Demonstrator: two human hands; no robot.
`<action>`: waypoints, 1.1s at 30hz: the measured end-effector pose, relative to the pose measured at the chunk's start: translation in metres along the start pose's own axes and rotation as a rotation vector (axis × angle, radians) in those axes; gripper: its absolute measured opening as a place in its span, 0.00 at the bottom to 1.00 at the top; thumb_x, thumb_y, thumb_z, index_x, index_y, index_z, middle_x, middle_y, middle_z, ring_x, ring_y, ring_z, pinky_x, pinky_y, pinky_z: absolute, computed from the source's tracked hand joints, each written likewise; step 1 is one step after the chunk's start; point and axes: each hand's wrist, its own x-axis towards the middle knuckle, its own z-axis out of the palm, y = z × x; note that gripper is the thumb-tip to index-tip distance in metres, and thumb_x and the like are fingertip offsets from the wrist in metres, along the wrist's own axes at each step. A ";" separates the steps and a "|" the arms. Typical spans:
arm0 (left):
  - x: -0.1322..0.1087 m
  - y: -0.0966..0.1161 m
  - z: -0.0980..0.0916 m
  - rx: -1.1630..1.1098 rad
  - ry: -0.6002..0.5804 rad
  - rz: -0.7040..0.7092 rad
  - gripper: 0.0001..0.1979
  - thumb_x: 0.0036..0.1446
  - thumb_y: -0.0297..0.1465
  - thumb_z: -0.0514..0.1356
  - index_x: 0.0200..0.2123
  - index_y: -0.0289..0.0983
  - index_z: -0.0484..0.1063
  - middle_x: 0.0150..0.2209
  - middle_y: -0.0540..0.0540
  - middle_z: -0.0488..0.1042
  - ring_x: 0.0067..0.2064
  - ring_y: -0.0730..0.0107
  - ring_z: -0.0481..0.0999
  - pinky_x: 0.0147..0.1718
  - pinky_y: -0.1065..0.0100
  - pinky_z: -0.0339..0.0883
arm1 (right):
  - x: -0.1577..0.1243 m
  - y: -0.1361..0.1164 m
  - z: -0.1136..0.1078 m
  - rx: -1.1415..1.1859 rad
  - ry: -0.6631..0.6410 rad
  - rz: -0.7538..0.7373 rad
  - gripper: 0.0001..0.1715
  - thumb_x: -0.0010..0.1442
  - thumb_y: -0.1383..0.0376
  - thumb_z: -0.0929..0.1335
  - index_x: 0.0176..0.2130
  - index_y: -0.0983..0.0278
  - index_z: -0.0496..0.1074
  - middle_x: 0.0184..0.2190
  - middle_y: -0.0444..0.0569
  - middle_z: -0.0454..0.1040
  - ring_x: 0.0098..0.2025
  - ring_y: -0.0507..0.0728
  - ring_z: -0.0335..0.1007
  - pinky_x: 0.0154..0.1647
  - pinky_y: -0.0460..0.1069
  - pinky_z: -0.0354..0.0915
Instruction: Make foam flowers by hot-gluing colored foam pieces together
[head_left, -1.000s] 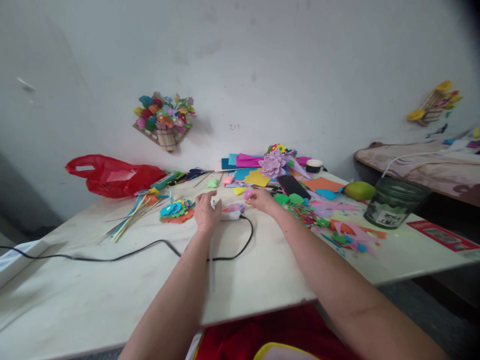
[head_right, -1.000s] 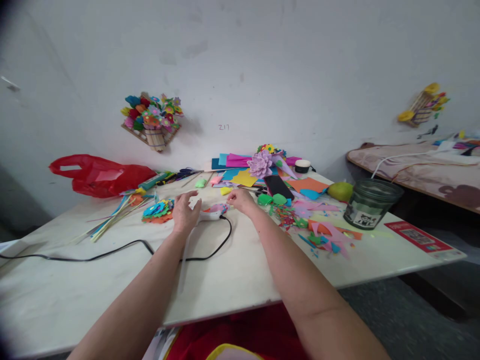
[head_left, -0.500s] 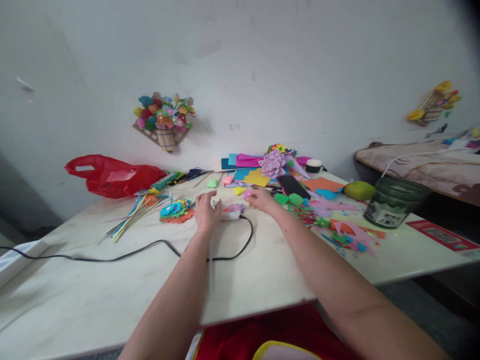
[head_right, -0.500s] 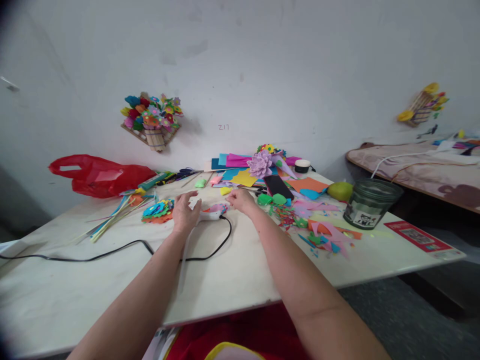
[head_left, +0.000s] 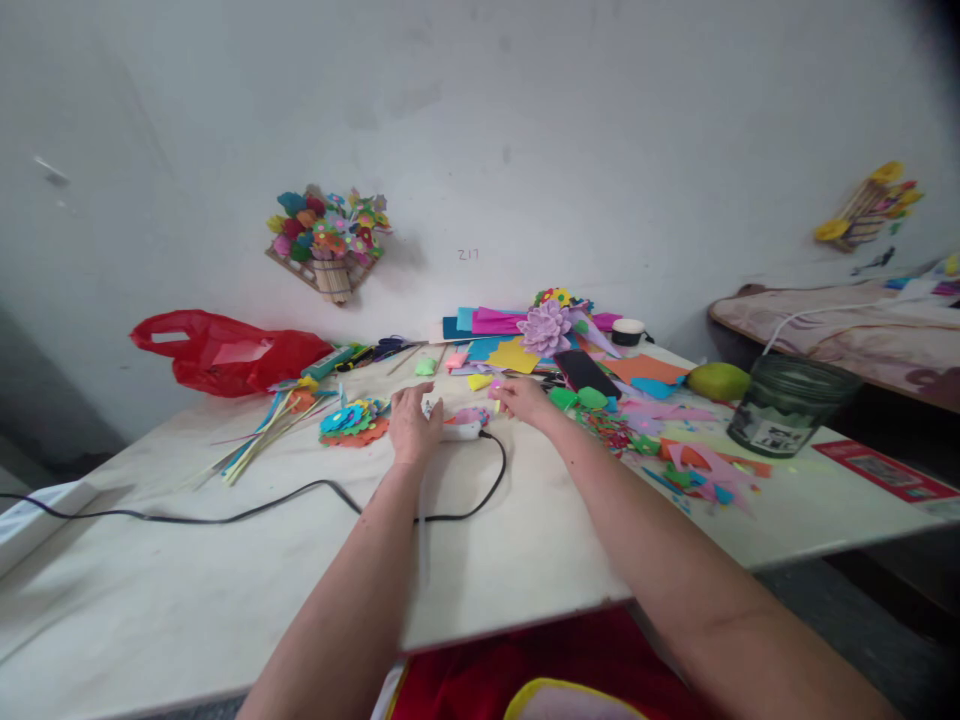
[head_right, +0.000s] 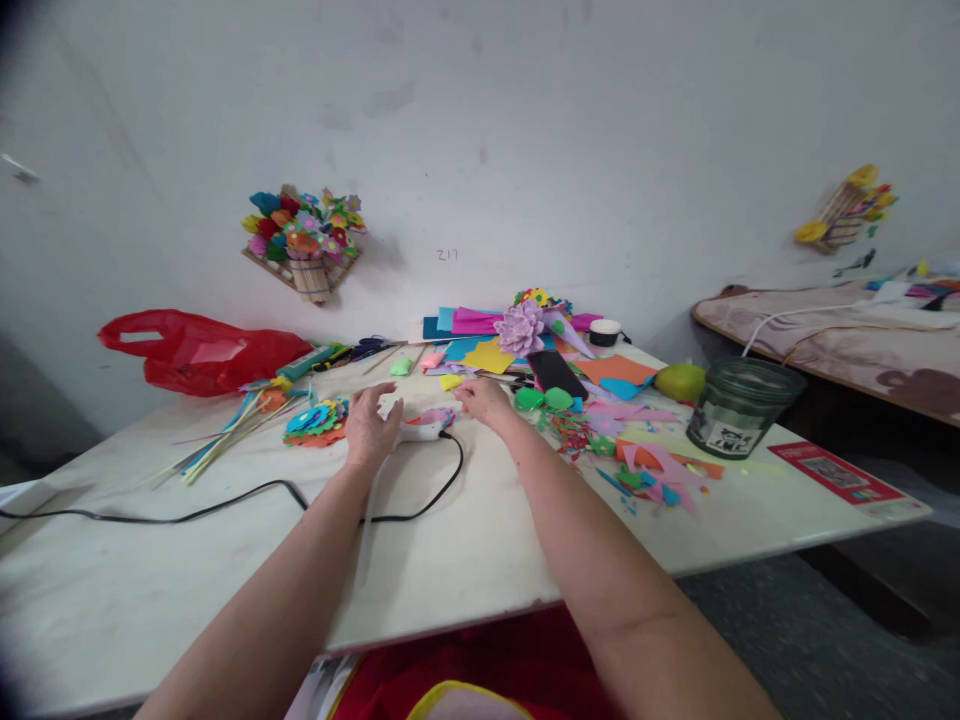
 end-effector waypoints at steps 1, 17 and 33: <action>0.000 0.000 0.000 0.002 -0.002 0.002 0.13 0.50 0.29 0.56 0.41 0.39 0.68 0.39 0.46 0.73 0.46 0.60 0.65 0.40 0.61 0.65 | -0.001 -0.001 -0.001 0.008 0.001 0.020 0.20 0.57 0.59 0.62 0.25 0.69 0.73 0.18 0.46 0.71 0.16 0.47 0.62 0.18 0.42 0.56; 0.000 -0.001 0.001 0.008 -0.006 0.018 0.12 0.50 0.29 0.56 0.40 0.40 0.68 0.39 0.46 0.73 0.46 0.60 0.65 0.40 0.62 0.65 | 0.000 0.001 -0.003 -0.041 -0.001 0.076 0.24 0.59 0.56 0.59 0.27 0.68 0.73 0.18 0.46 0.71 0.15 0.48 0.62 0.19 0.43 0.57; 0.000 0.001 0.000 0.019 -0.020 0.009 0.12 0.50 0.30 0.55 0.41 0.40 0.68 0.39 0.46 0.73 0.47 0.59 0.65 0.40 0.62 0.65 | -0.002 -0.002 -0.004 -0.057 -0.017 0.039 0.21 0.58 0.58 0.61 0.27 0.68 0.75 0.20 0.47 0.73 0.18 0.49 0.64 0.22 0.43 0.59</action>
